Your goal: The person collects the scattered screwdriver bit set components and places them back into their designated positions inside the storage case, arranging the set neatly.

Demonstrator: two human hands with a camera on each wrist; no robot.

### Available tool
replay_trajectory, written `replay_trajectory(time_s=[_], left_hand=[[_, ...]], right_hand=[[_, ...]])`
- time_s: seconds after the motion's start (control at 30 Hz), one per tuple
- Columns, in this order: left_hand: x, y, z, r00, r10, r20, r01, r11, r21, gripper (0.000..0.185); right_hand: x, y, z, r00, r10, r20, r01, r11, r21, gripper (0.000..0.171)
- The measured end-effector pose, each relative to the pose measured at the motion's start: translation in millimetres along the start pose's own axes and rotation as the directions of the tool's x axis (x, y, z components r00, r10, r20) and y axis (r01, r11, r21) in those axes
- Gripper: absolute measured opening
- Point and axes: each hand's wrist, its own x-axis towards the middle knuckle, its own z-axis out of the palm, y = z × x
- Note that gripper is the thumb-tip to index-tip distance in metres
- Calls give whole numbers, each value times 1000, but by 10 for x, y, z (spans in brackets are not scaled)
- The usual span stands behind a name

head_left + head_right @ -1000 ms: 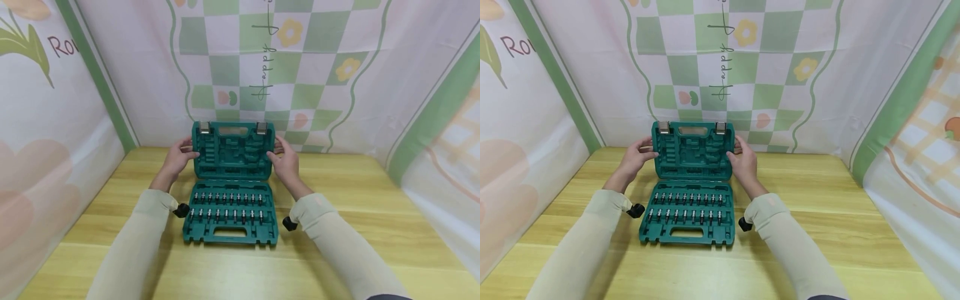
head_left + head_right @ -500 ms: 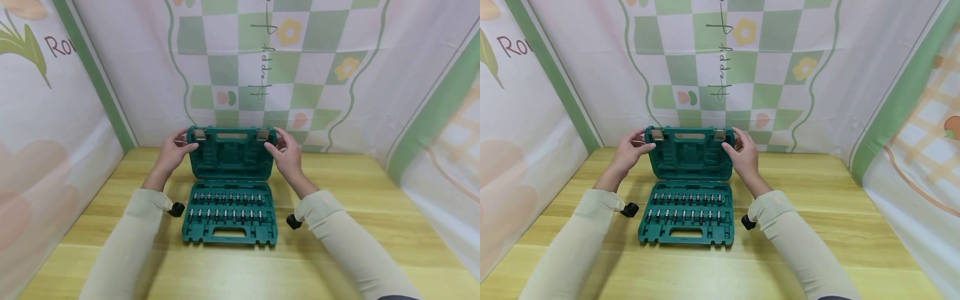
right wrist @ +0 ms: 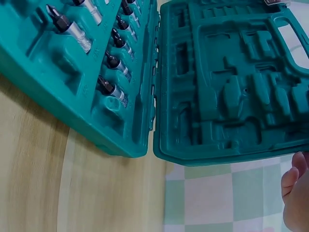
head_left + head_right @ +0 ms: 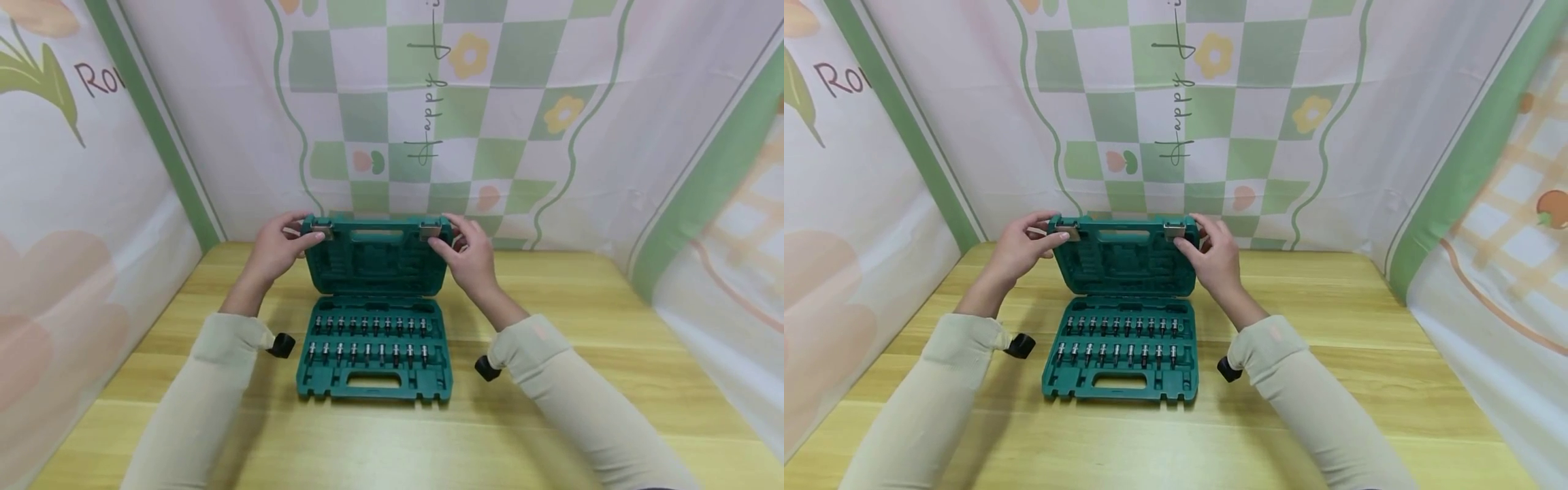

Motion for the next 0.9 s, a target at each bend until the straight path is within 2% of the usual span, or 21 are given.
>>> replay_trajectory(time_s=[0.27,0.4,0.7,0.9], left_hand=[[-67,51,4,999,41,4,-41,999,0,54],[-95,57,22,998,56,-9,-56,998,-7,53],[-126,-14,54,992,99,-79,-102,995,-25,52],[-113,-125,103,976,168,-135,-166,986,27,48]], right_hand=[[-31,-90,-62,997,-59,40,63,994,-91,45],[-50,-125,-90,997,-52,64,59,992,-111,45],[-68,-128,-65,996,-47,82,52,996,-65,41],[-82,-62,-17,995,-50,90,50,999,3,37]])
